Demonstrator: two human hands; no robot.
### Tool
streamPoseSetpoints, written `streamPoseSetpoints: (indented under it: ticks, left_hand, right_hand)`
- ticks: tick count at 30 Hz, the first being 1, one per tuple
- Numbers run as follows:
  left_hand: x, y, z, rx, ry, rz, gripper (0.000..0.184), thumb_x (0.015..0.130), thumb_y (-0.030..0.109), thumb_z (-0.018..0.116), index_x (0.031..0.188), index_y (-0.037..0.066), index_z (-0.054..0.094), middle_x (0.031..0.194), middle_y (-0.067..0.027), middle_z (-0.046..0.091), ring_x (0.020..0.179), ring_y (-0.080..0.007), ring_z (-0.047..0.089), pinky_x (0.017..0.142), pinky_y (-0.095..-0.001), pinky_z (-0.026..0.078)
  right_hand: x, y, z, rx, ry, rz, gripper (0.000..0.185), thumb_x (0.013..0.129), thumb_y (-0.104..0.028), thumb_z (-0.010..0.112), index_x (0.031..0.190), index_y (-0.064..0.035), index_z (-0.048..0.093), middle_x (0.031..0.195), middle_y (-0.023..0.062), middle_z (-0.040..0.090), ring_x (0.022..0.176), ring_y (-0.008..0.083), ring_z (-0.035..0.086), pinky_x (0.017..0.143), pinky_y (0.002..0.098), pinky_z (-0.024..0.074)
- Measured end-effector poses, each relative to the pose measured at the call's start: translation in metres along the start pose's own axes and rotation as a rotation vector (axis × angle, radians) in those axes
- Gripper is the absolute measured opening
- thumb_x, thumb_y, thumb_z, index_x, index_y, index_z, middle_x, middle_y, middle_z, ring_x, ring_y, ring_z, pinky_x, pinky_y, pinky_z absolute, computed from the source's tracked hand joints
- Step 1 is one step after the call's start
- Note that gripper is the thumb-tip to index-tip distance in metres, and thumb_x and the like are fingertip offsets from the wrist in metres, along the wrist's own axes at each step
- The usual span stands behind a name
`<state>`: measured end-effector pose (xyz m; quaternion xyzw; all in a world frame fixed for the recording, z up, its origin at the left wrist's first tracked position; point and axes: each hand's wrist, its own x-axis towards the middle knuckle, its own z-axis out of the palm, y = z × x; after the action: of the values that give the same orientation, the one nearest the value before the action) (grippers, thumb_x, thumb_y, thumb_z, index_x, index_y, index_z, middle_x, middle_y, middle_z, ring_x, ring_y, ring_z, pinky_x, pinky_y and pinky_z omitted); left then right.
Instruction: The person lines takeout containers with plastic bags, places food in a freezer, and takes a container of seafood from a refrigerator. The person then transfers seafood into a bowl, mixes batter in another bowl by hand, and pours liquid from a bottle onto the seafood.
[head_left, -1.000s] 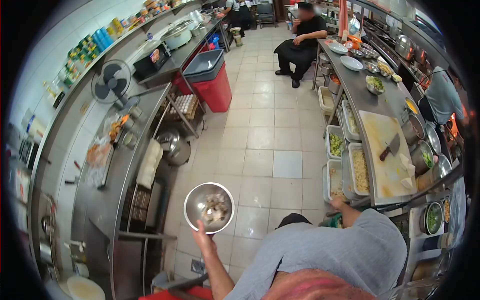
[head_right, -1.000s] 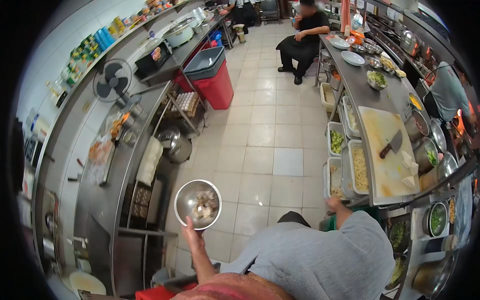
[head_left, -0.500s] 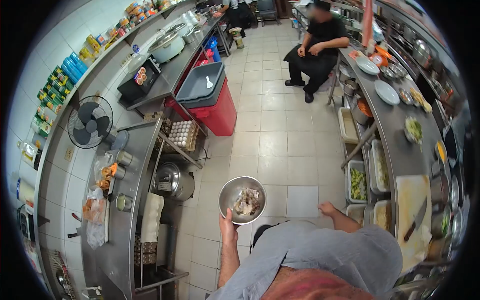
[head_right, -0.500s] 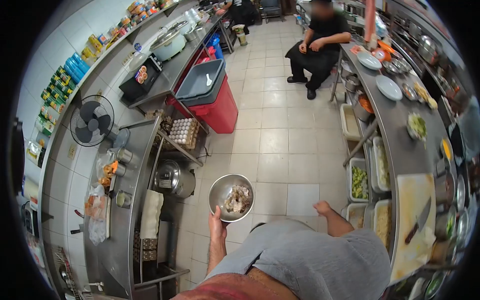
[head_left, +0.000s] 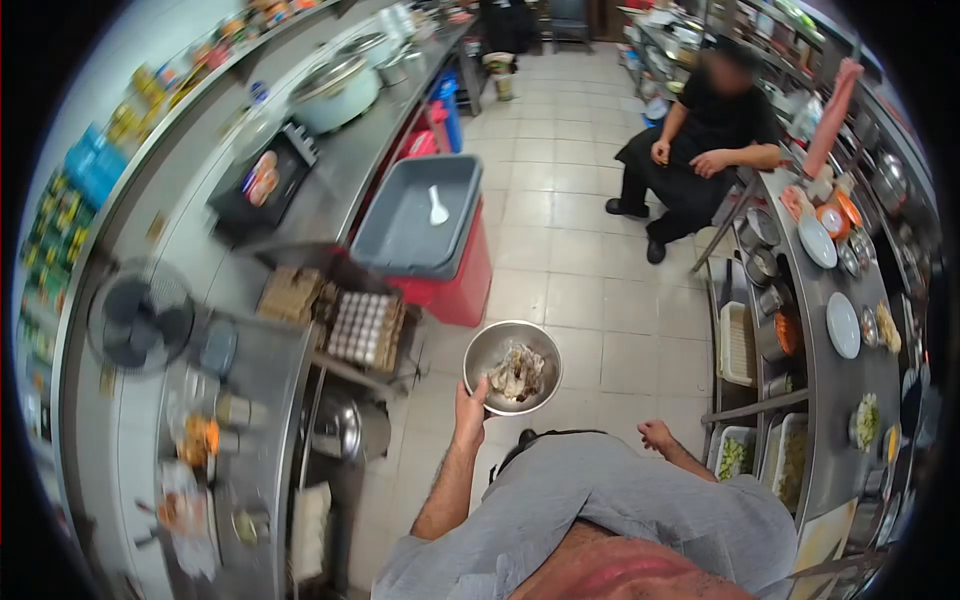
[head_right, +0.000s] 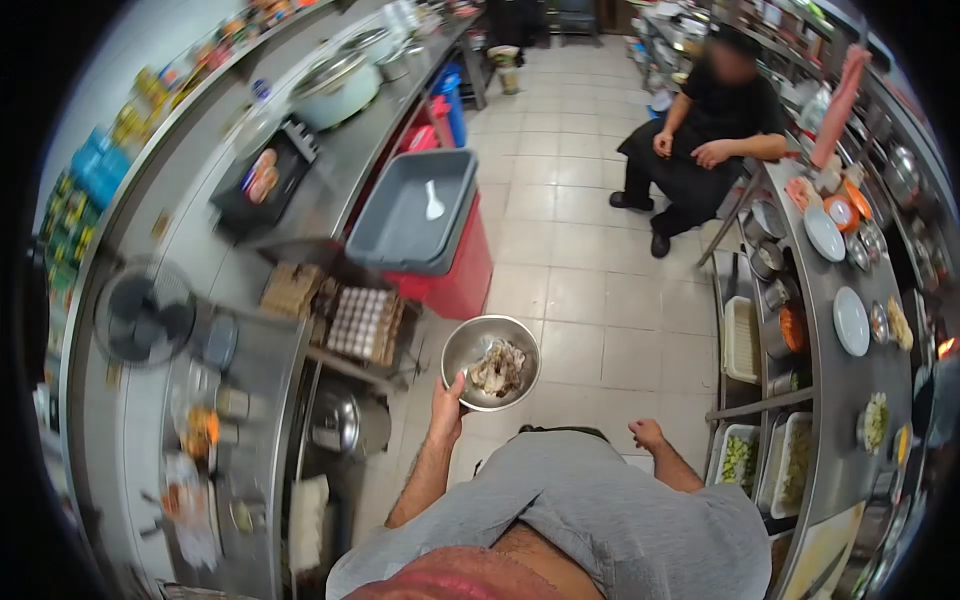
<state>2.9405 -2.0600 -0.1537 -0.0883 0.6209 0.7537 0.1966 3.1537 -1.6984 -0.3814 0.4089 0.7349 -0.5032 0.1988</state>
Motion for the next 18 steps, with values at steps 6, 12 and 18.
streamPoseSetpoints:
  ticks: [6,12,18]
  left_hand:
    - [0.183,0.081,0.099,0.037,-0.151,0.046,0.036,0.090,0.026,0.053,0.117,0.006,0.041,0.104,-0.0108,0.055,0.085,-0.0189,0.061,0.063,-0.0332,0.055]
    - [0.343,0.114,0.179,0.008,-0.227,0.071,0.036,0.091,0.021,0.048,0.124,0.007,0.040,0.107,-0.0104,0.057,0.087,-0.0188,0.062,0.057,-0.0303,0.055]
    - [0.456,0.154,0.235,-0.146,-0.143,-0.003,0.039,0.091,0.014,0.048,0.127,0.004,0.037,0.115,-0.0137,0.053,0.097,-0.0254,0.058,0.075,-0.0385,0.053]
  right_hand:
    - [0.071,-0.008,-0.037,0.101,0.090,0.177,0.032,0.082,-0.029,0.051,0.075,0.0023,0.058,0.058,0.0125,0.059,0.047,0.0205,0.059,0.040,0.0352,0.0446]
    - [0.207,-0.097,-0.094,-0.085,0.030,0.104,0.043,0.085,-0.035,0.051,0.070,0.0042,0.062,0.059,0.0128,0.062,0.048,0.0217,0.058,0.054,0.0360,0.0499]
    - [0.414,-0.289,-0.211,-0.168,0.120,-0.130,0.045,0.085,-0.038,0.047,0.060,-0.0033,0.061,0.051,0.0120,0.059,0.046,0.0220,0.058,0.053,0.0365,0.0500]
